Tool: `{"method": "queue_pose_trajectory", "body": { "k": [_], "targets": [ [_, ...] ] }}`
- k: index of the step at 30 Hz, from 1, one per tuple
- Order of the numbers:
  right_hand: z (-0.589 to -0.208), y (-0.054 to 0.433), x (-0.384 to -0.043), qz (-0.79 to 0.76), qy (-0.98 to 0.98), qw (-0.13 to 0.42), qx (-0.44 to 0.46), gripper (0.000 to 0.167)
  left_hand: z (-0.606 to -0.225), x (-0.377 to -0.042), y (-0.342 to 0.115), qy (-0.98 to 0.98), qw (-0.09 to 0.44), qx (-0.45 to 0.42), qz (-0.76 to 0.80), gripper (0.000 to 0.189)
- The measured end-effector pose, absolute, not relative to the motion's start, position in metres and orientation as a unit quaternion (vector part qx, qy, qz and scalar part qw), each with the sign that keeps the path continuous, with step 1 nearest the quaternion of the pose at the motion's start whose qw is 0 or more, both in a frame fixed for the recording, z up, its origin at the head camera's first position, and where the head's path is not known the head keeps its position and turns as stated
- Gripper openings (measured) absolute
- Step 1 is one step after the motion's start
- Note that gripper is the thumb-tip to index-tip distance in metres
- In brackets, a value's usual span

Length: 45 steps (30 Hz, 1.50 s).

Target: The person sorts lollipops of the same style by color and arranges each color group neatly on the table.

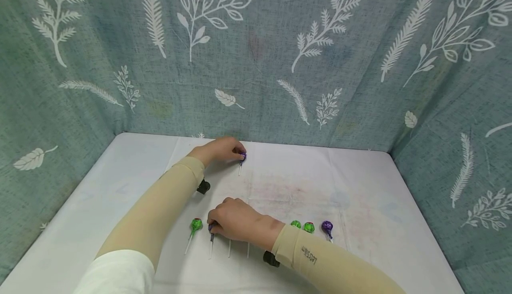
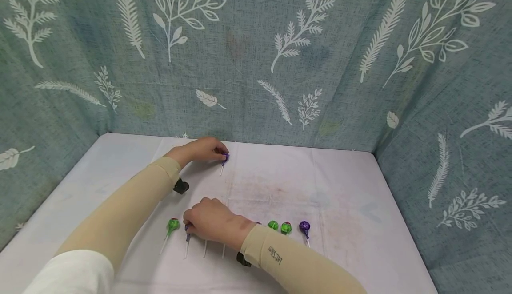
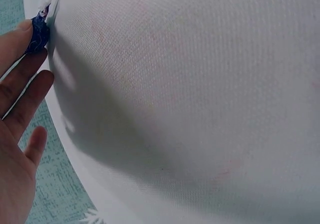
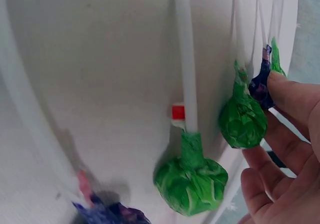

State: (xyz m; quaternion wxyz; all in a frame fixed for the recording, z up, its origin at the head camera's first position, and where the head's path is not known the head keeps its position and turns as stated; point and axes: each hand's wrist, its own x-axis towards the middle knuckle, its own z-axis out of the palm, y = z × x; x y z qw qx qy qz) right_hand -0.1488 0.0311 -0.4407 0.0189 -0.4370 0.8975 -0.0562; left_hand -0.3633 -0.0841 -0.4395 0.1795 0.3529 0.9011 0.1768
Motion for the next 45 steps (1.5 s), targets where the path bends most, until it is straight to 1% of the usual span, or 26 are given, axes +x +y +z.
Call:
{"method": "queue_pose_trajectory", "body": {
  "k": [8,21,26,33,45],
  "targets": [
    [-0.429,0.039,-0.155,-0.076,0.897,0.016,-0.436,0.013,-0.443,-0.363,-0.084,0.902,0.171,0.357,0.172,0.027],
    [-0.407,0.061,-0.175,-0.109,0.905,0.009,-0.411,0.013,-0.444,-0.365,-0.085,0.905,0.177,0.346,0.173,0.028],
    [-0.399,0.073,-0.187,-0.123,0.914,0.025,-0.385,0.015,-0.446,-0.366,-0.085,0.904,0.174,0.348,0.177,0.028],
    [-0.399,0.090,-0.204,-0.142,0.928,0.046,-0.342,0.017,-0.444,-0.365,-0.084,0.902,0.171,0.353,0.179,0.026],
    [-0.409,0.122,-0.231,-0.157,0.953,0.064,-0.250,0.024,-0.443,-0.357,-0.085,0.899,0.137,0.373,0.183,0.025]
  ]
}}
